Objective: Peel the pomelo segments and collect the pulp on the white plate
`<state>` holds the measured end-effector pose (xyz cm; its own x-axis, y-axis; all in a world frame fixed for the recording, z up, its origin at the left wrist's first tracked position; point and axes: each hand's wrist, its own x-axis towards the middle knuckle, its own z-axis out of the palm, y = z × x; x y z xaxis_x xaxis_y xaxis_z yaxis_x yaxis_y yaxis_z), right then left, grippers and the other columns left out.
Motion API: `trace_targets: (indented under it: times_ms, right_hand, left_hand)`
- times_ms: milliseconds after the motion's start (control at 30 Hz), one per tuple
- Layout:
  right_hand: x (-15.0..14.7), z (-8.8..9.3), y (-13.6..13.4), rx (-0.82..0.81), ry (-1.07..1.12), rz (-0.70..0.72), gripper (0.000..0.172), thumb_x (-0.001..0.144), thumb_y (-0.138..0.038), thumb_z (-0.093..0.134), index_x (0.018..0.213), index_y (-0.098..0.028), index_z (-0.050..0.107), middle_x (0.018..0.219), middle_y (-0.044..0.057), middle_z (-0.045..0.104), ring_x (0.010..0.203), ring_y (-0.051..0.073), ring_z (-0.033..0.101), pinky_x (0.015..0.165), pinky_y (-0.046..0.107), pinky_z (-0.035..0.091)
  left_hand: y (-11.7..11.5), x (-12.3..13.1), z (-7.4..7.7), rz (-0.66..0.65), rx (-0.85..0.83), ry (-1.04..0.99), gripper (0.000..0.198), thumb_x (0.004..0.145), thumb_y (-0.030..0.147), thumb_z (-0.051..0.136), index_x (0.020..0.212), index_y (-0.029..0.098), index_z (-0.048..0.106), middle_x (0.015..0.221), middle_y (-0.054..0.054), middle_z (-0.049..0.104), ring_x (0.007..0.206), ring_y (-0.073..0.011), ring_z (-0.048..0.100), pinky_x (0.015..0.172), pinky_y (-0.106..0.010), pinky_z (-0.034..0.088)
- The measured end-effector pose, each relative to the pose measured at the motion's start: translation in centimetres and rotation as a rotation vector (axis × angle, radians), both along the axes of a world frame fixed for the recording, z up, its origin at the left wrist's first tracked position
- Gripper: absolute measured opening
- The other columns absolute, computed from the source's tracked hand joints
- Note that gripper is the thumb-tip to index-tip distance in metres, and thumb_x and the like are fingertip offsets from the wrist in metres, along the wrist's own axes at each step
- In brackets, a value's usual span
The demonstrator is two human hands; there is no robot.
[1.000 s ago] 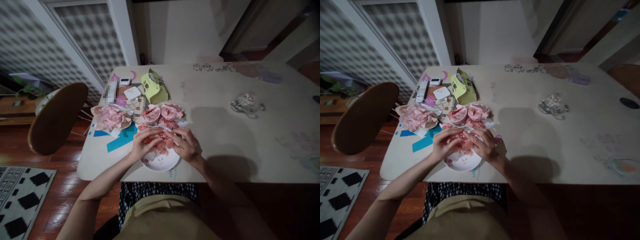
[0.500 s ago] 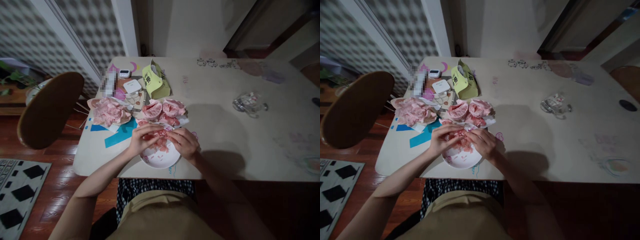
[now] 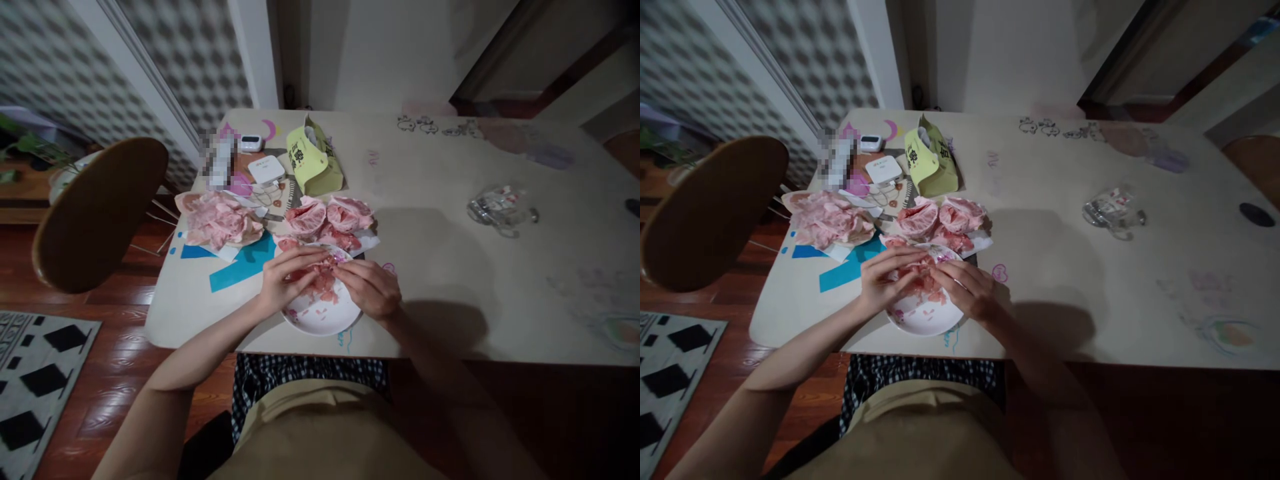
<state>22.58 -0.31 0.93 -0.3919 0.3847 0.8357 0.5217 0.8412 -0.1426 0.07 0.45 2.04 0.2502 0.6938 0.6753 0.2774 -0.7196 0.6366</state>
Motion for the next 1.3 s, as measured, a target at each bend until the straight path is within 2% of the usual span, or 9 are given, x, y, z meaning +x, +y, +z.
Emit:
trace_targets:
  times_ms: [167,367,533,700,800,933,1067,1300]
  right_hand:
    - [0.0,0.1,0.1,-0.018,-0.008,-0.022,0.036,0.094,-0.005,0.069,0.125,-0.022,0.071,0.103,0.004,0.080,0.097,0.017,0.076,0.085,0.030,0.064]
    - [-0.5,-0.6,1.1,-0.084,0.002,-0.044,0.037,0.091,-0.008,0.074,0.124,-0.023,0.071,0.100,0.004,0.077,0.089,0.017,0.074,0.084,0.030,0.062]
    - [-0.7,-1.4,1.6,-0.251,-0.090,-0.084,0.028,0.098,-0.008,0.062,0.118,-0.024,0.072,0.103,0.004,0.076,0.096,0.018,0.073,0.088,0.031,0.062]
    - [-0.9,-1.7,1.7,-0.310,-0.155,-0.067,0.031,0.100,-0.008,0.055,0.122,-0.023,0.071,0.109,0.006,0.074,0.103,0.019,0.072,0.092,0.033,0.061]
    - [-0.8,-1.7,1.7,-0.295,-0.155,-0.059,0.038,0.099,-0.004,0.051,0.127,-0.023,0.069,0.115,0.007,0.074,0.108,0.020,0.071,0.095,0.034,0.061]
    - [-0.6,-1.5,1.5,-0.232,-0.111,-0.084,0.038,0.097,-0.005,0.056,0.127,-0.024,0.070,0.113,0.006,0.075,0.108,0.020,0.071,0.099,0.036,0.060]
    - [-0.4,-1.1,1.3,-0.168,-0.106,-0.102,0.039,0.093,-0.009,0.065,0.129,-0.026,0.070,0.109,0.004,0.076,0.105,0.021,0.071,0.098,0.039,0.060]
    - [-0.7,-0.5,0.7,-0.120,-0.080,-0.134,0.023,0.093,-0.010,0.068,0.110,-0.024,0.076,0.082,0.000,0.073,0.080,0.018,0.067,0.082,0.036,0.056]
  left_hand:
    - [0.6,-0.2,0.2,0.122,-0.008,-0.020,0.028,0.093,0.015,0.073,0.119,0.022,0.076,0.114,-0.008,0.080,0.106,-0.0173,0.076,0.095,-0.031,0.062]
    - [0.6,-0.3,0.5,0.137,0.000,0.048,0.027,0.094,0.017,0.070,0.121,0.020,0.075,0.114,-0.008,0.078,0.105,-0.0168,0.073,0.094,-0.029,0.061]
    - [0.4,-0.3,0.7,0.157,0.010,0.076,0.028,0.096,0.015,0.064,0.121,0.021,0.074,0.113,-0.007,0.075,0.104,-0.0167,0.071,0.093,-0.032,0.060]
    - [0.3,-0.1,0.5,0.149,0.022,0.100,0.026,0.097,0.014,0.064,0.121,0.020,0.072,0.113,-0.007,0.075,0.106,-0.0165,0.071,0.094,-0.031,0.059]
    - [0.2,-0.1,-0.1,0.163,0.041,0.103,0.026,0.097,0.017,0.064,0.123,0.019,0.069,0.115,-0.008,0.076,0.107,-0.0173,0.072,0.095,-0.032,0.060]
    - [0.1,0.0,-0.7,0.236,0.007,0.039,0.024,0.095,0.021,0.069,0.118,0.018,0.065,0.108,-0.008,0.077,0.097,-0.0160,0.075,0.084,-0.027,0.061]
    - [0.1,0.1,-0.6,0.193,-0.004,0.009,0.018,0.096,0.019,0.068,0.113,0.019,0.067,0.108,-0.008,0.078,0.100,-0.0164,0.075,0.089,-0.027,0.061]
    - [0.1,0.2,-0.2,0.159,0.009,0.032,0.020,0.098,0.022,0.067,0.118,0.019,0.071,0.118,-0.010,0.078,0.111,-0.0197,0.075,0.098,-0.034,0.060]
